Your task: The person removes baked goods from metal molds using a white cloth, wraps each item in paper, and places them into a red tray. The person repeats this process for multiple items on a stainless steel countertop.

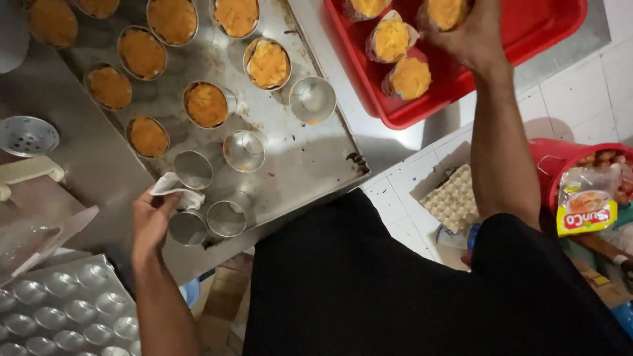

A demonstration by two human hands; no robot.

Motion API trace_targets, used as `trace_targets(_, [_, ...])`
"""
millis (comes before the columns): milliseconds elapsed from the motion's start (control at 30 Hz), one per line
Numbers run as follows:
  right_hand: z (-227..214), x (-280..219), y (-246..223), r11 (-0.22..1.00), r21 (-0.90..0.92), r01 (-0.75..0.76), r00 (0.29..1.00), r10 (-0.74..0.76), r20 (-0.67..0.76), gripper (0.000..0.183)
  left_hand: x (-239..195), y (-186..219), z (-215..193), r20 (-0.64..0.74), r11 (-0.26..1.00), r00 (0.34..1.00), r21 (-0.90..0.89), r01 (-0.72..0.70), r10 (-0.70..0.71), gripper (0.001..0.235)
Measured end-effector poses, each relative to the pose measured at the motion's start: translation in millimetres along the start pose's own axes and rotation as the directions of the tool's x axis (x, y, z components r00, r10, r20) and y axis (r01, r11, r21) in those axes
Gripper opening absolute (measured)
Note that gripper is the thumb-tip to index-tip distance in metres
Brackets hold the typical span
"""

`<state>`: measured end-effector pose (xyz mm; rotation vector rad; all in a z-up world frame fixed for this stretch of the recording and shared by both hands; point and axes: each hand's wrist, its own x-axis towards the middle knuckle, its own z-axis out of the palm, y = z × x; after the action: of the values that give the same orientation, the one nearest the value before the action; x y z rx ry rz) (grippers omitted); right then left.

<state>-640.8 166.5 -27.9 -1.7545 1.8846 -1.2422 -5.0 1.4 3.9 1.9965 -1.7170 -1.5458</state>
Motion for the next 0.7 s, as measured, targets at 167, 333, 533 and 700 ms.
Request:
trace_targets(167, [-17.9, -4.5, 1.9, 0.978, 0.073, -0.196, 0.974, 0.186, 0.130, 0.083, -5.2, 0.4, 5.1, -0.010, 0.999, 1.000, -0.045, 0.010, -0.011, 0.035])
trace_targets(333, [-3.8, -4.5, 14.6, 0.980, 0.107, -0.166, 0.984, 0.158, 0.079, 0.073, 2.8, -17.4, 2.6, -0.031, 0.995, 0.999, -0.092, 0.037, -0.040, 0.035])
trace_targets(533, [-31.2, -8.2, -0.1, 0.960, 0.102, -0.261, 0.958, 0.244, 0.153, 0.078, 8.2, -16.5, -2.4, -0.019, 0.998, 0.998, -0.034, 0.058, -0.059, 0.034])
trace_targets(700, [-49.3, -24.3, -15.8, 0.999, -0.011, 0.042, 0.999, -0.042, 0.011, 0.063, 16.8, -53.2, -15.3, -0.079, 0.994, 0.994, 0.082, -0.075, 0.081, 0.023])
